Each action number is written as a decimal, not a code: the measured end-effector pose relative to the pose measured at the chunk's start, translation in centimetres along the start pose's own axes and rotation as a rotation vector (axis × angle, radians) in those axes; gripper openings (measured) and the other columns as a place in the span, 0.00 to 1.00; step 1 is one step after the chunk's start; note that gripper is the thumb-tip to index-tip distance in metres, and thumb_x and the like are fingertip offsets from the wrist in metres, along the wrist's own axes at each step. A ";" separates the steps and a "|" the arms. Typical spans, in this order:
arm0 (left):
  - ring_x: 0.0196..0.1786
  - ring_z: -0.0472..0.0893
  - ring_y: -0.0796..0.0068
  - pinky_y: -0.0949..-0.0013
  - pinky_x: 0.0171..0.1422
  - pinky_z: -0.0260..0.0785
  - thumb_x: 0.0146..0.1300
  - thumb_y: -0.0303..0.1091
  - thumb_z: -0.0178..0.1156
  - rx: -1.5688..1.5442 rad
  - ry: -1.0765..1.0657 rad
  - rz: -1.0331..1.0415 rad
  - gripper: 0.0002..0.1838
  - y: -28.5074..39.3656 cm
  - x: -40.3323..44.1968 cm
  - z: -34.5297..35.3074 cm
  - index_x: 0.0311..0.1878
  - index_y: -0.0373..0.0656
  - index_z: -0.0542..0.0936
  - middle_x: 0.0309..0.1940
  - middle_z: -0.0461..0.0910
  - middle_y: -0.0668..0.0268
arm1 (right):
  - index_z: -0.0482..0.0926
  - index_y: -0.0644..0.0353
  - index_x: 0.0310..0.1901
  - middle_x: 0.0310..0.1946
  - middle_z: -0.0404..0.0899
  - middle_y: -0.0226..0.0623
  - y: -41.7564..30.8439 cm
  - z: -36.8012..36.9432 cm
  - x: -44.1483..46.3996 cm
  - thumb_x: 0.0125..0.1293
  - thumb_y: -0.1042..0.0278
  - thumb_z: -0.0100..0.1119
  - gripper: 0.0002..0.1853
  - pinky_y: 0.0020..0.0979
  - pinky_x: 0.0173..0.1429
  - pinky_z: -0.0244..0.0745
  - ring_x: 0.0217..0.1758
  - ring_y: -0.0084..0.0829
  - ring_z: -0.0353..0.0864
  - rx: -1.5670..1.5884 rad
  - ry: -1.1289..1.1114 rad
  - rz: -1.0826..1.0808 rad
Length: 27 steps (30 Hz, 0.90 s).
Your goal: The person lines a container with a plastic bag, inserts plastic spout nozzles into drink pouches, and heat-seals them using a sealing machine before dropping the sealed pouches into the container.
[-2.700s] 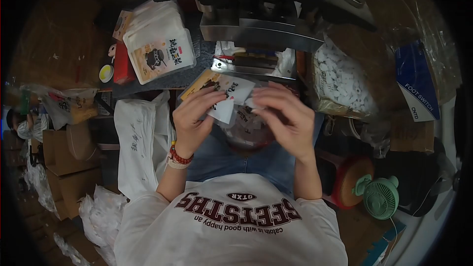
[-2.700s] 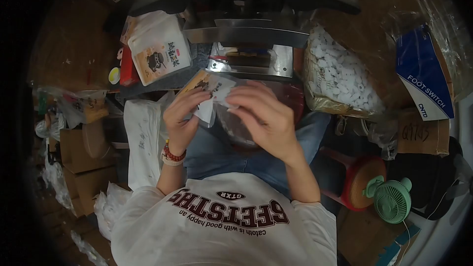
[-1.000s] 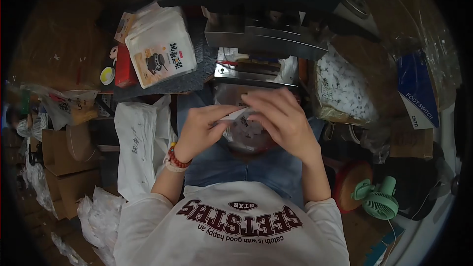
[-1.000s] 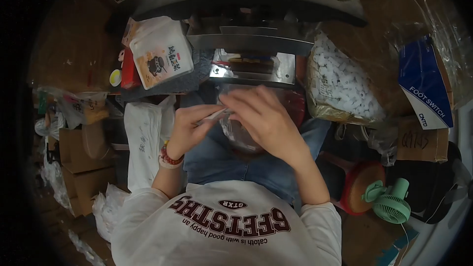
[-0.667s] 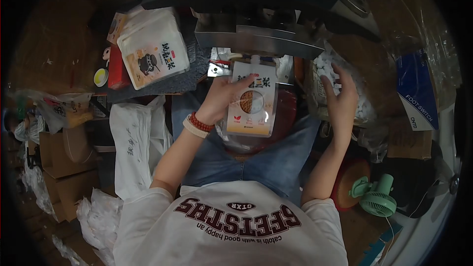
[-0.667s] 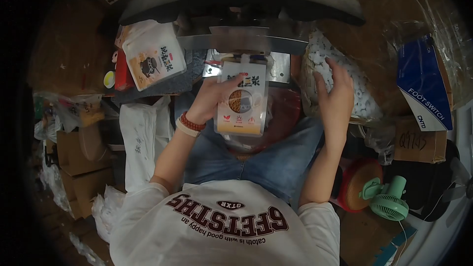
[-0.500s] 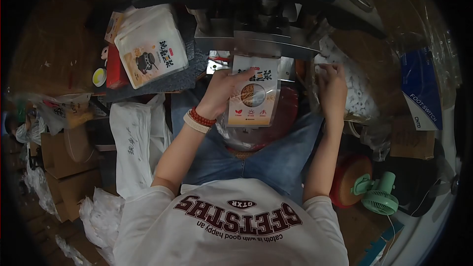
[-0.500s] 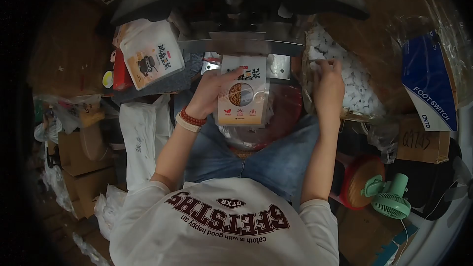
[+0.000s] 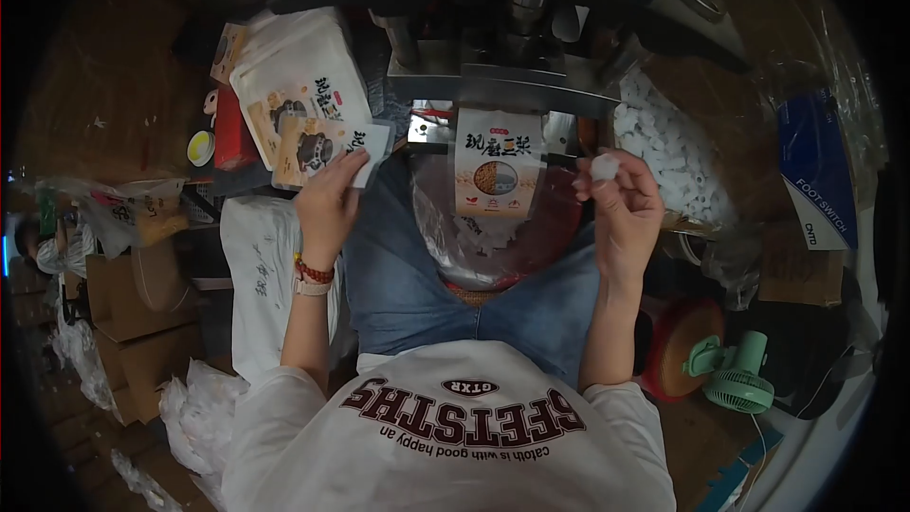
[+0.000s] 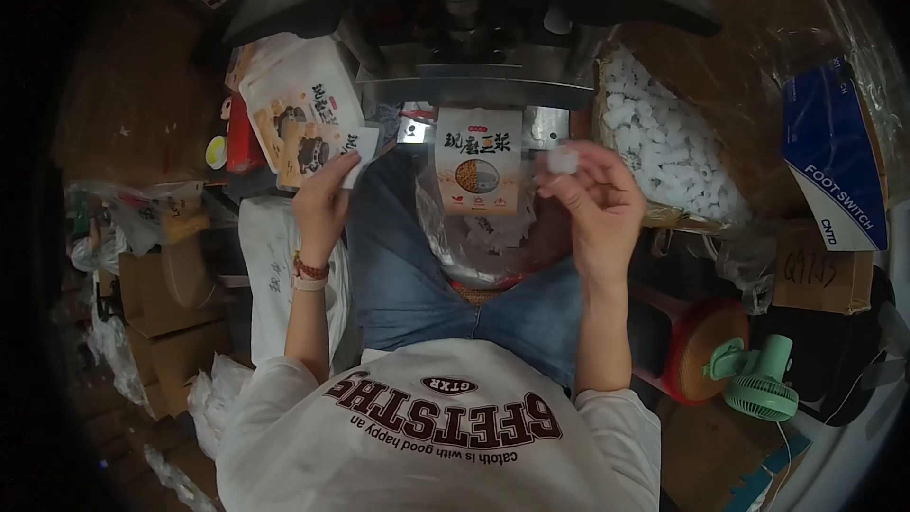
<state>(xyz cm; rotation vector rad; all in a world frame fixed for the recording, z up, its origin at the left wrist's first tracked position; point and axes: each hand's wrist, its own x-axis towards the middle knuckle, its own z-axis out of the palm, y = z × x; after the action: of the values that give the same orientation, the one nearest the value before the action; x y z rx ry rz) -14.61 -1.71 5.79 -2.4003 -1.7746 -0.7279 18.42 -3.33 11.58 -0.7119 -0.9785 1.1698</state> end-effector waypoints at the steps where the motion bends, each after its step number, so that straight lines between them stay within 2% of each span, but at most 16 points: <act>1: 0.57 0.78 0.62 0.64 0.60 0.69 0.50 0.21 0.61 -0.212 -0.012 -0.114 0.25 0.5 0.0 -0.6 0.55 0.47 0.78 0.52 0.80 0.63 | 0.75 0.68 0.52 0.41 0.81 0.44 0.2 1.0 -0.5 0.64 0.75 0.60 0.15 0.25 0.44 0.73 0.38 0.27 0.79 0.044 -0.076 0.020; 2: 0.53 0.81 0.62 0.66 0.55 0.73 0.48 0.18 0.58 -0.423 -0.018 -0.226 0.22 1.2 0.1 -1.2 0.48 0.46 0.82 0.47 0.83 0.65 | 0.75 0.68 0.52 0.41 0.81 0.44 0.3 2.2 -0.8 0.64 0.75 0.60 0.15 0.25 0.44 0.73 0.38 0.27 0.79 0.045 -0.082 0.024; 3: 0.53 0.81 0.62 0.66 0.55 0.73 0.48 0.18 0.58 -0.420 -0.012 -0.229 0.22 2.3 0.4 -1.9 0.48 0.46 0.82 0.47 0.83 0.65 | 0.77 0.67 0.51 0.39 0.82 0.41 0.4 3.5 -0.9 0.62 0.78 0.61 0.15 0.25 0.43 0.75 0.38 0.26 0.80 0.058 -0.115 0.093; 5: 0.49 0.83 0.63 0.66 0.51 0.75 0.45 0.17 0.57 -0.473 0.179 -0.035 0.20 5.1 1.0 -2.9 0.42 0.45 0.84 0.43 0.84 0.65 | 0.78 0.67 0.50 0.37 0.82 0.39 0.8 5.2 -0.8 0.60 0.81 0.62 0.15 0.25 0.41 0.77 0.37 0.25 0.81 0.070 -0.145 0.153; 6: 0.49 0.82 0.64 0.66 0.50 0.75 0.42 0.17 0.56 -0.376 0.215 0.088 0.23 5.7 1.2 -3.1 0.44 0.45 0.83 0.43 0.84 0.65 | 0.79 0.65 0.49 0.37 0.81 0.38 1.2 5.7 -0.2 0.59 0.80 0.62 0.15 0.26 0.40 0.76 0.36 0.26 0.81 -0.235 -0.253 -0.011; 7: 0.49 0.82 0.64 0.66 0.50 0.75 0.42 0.17 0.56 -0.379 0.214 0.094 0.23 6.5 1.2 -3.4 0.44 0.45 0.83 0.43 0.84 0.65 | 0.81 0.64 0.49 0.36 0.81 0.38 1.6 6.1 -0.1 0.59 0.79 0.62 0.15 0.27 0.39 0.76 0.35 0.27 0.81 -0.541 -0.354 -0.173; 9: 0.49 0.82 0.64 0.67 0.50 0.75 0.41 0.17 0.57 -0.347 0.199 0.165 0.23 8.0 1.2 -4.3 0.44 0.45 0.83 0.44 0.84 0.67 | 0.79 0.59 0.51 0.37 0.77 0.37 1.6 6.3 -0.5 0.57 0.79 0.61 0.18 0.29 0.40 0.75 0.36 0.30 0.79 -0.677 -0.351 -0.192; 11: 0.50 0.82 0.66 0.67 0.50 0.75 0.41 0.17 0.57 -0.271 0.189 0.199 0.23 8.7 1.3 -5.1 0.44 0.46 0.83 0.44 0.84 0.69 | 0.77 0.60 0.52 0.40 0.75 0.37 0.9 5.9 -0.4 0.54 0.80 0.60 0.21 0.32 0.42 0.75 0.39 0.35 0.78 -1.133 -0.541 -0.555; 14: 0.50 0.81 0.64 0.65 0.51 0.75 0.44 0.19 0.57 -0.176 0.215 0.260 0.21 9.1 1.3 -5.3 0.44 0.47 0.83 0.43 0.84 0.69 | 0.75 0.61 0.53 0.40 0.74 0.38 -0.4 6.3 -1.2 0.53 0.80 0.59 0.22 0.34 0.43 0.75 0.42 0.38 0.76 -1.260 -0.519 -0.626; 16: 0.52 0.80 0.61 0.62 0.53 0.74 0.47 0.22 0.58 0.052 0.350 0.260 0.19 8.6 1.7 -4.3 0.45 0.47 0.83 0.44 0.84 0.68 | 0.75 0.62 0.52 0.40 0.74 0.39 -0.4 6.1 -1.3 0.53 0.80 0.60 0.22 0.34 0.44 0.75 0.42 0.38 0.77 -1.216 -0.482 -0.593; 18: 0.58 0.76 0.57 0.59 0.59 0.71 0.51 0.24 0.57 0.139 0.210 0.182 0.25 4.8 1.3 -0.4 0.56 0.48 0.78 0.55 0.78 0.65 | 0.76 0.63 0.52 0.40 0.74 0.40 0.1 5.8 -1.6 0.54 0.79 0.61 0.21 0.35 0.44 0.75 0.42 0.39 0.77 -1.160 -0.451 -0.569; 20: 0.60 0.74 0.56 0.60 0.63 0.68 0.50 0.22 0.57 0.152 0.090 0.140 0.33 2.5 0.8 1.7 0.64 0.49 0.70 0.62 0.71 0.63 | 0.77 0.64 0.49 0.39 0.75 0.41 0.9 5.2 -2.3 0.54 0.78 0.64 0.19 0.35 0.44 0.74 0.42 0.40 0.78 -0.920 -0.290 -0.382; 21: 0.60 0.74 0.56 0.60 0.63 0.68 0.50 0.22 0.57 0.162 0.095 0.141 0.33 1.9 0.6 1.8 0.64 0.49 0.70 0.62 0.71 0.63 | 0.77 0.64 0.49 0.39 0.75 0.41 1.2 4.9 -2.3 0.54 0.78 0.64 0.19 0.35 0.44 0.74 0.42 0.40 0.78 -0.912 -0.291 -0.390; 23: 0.58 0.76 0.59 0.63 0.61 0.69 0.48 0.20 0.57 -0.165 0.118 -0.031 0.31 1.6 -0.5 1.3 0.61 0.47 0.73 0.60 0.73 0.63 | 0.80 0.64 0.45 0.39 0.77 0.39 1.7 4.6 -3.2 0.55 0.77 0.67 0.14 0.27 0.38 0.73 0.37 0.31 0.78 -0.784 -0.338 -0.212; 24: 0.54 0.78 0.61 0.65 0.57 0.72 0.47 0.17 0.56 -0.142 0.120 0.022 0.27 0.9 -0.5 1.3 0.55 0.45 0.78 0.56 0.77 0.65 | 0.80 0.64 0.45 0.39 0.77 0.39 1.9 4.6 -3.4 0.55 0.77 0.67 0.14 0.27 0.38 0.73 0.37 0.31 0.78 -0.782 -0.339 -0.197; 27: 0.51 0.81 0.62 0.66 0.52 0.74 0.45 0.16 0.56 -0.161 0.068 -0.004 0.24 1.4 -0.1 -0.1 0.49 0.45 0.81 0.50 0.81 0.67 | 0.79 0.65 0.45 0.38 0.75 0.41 2.1 5.1 -3.0 0.54 0.77 0.67 0.15 0.34 0.43 0.74 0.40 0.39 0.77 -0.757 -0.328 -0.193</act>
<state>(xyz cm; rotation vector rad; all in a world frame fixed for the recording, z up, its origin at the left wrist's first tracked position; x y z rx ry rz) -13.37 -2.31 6.15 -2.4376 -1.7580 -0.9769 12.62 -5.79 11.16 -1.0026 -1.7664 0.7371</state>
